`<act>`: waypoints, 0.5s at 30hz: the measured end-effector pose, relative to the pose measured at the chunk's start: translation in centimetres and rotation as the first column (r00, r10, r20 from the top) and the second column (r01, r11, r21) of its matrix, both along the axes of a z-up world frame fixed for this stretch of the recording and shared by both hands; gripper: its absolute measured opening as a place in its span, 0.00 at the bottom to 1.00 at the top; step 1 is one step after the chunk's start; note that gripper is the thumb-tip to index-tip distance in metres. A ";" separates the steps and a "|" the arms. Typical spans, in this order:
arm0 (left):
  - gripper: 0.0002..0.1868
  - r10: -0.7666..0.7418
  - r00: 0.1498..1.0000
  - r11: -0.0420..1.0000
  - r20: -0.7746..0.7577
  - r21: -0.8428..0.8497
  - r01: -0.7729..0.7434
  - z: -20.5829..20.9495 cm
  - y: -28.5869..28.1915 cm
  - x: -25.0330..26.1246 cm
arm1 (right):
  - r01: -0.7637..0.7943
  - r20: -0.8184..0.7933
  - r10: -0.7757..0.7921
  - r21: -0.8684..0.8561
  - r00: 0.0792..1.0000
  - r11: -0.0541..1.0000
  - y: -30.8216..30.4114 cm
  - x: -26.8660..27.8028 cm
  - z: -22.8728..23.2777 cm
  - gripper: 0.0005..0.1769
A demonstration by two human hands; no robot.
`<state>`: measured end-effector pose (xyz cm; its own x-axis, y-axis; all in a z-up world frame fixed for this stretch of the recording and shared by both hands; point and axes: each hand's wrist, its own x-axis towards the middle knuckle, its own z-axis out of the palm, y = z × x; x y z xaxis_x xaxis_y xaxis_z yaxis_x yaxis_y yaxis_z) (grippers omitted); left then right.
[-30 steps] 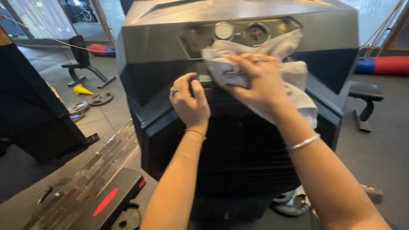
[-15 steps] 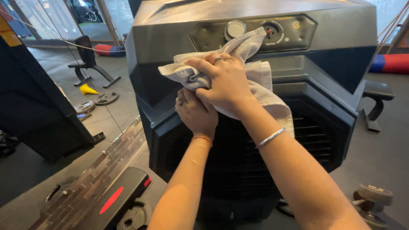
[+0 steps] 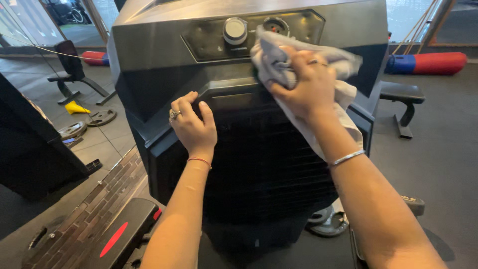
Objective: The person wipes the exterior surfaces of a large black electronic device with a white cloth. They clean the top control panel, front grille, and side panels in a gym setting.
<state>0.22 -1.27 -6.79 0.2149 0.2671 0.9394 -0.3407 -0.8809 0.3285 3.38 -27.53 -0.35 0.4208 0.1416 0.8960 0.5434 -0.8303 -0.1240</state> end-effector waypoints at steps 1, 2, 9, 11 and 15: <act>0.13 -0.001 1.000 1.000 -0.011 -0.009 0.001 -0.1 0.0 0.0 | 0.043 -0.074 -0.039 0.058 0.997 0.997 -1.2 0.7 -0.6 0.41; 0.13 -0.002 1.000 1.000 -0.022 -0.017 0.002 -0.1 0.0 0.0 | 0.090 -0.150 -0.073 0.113 0.986 0.990 -2.5 1.3 -1.4 0.41; 0.13 0.002 0.999 0.999 -0.045 -0.033 -0.003 0.0 -0.2 0.0 | 0.127 -0.116 -0.075 0.554 0.990 0.823 -11.1 2.5 -11.6 0.38; 0.13 -0.010 0.999 1.000 -0.035 -0.023 0.009 0.0 -0.1 0.0 | 0.107 -0.064 -0.086 0.572 0.994 0.813 -13.4 2.2 -14.4 0.40; 0.14 -0.006 0.999 1.000 -0.036 -0.029 0.005 0.0 -0.2 0.0 | 0.062 -0.042 -0.045 0.666 0.998 0.743 -15.6 3.4 -17.4 0.39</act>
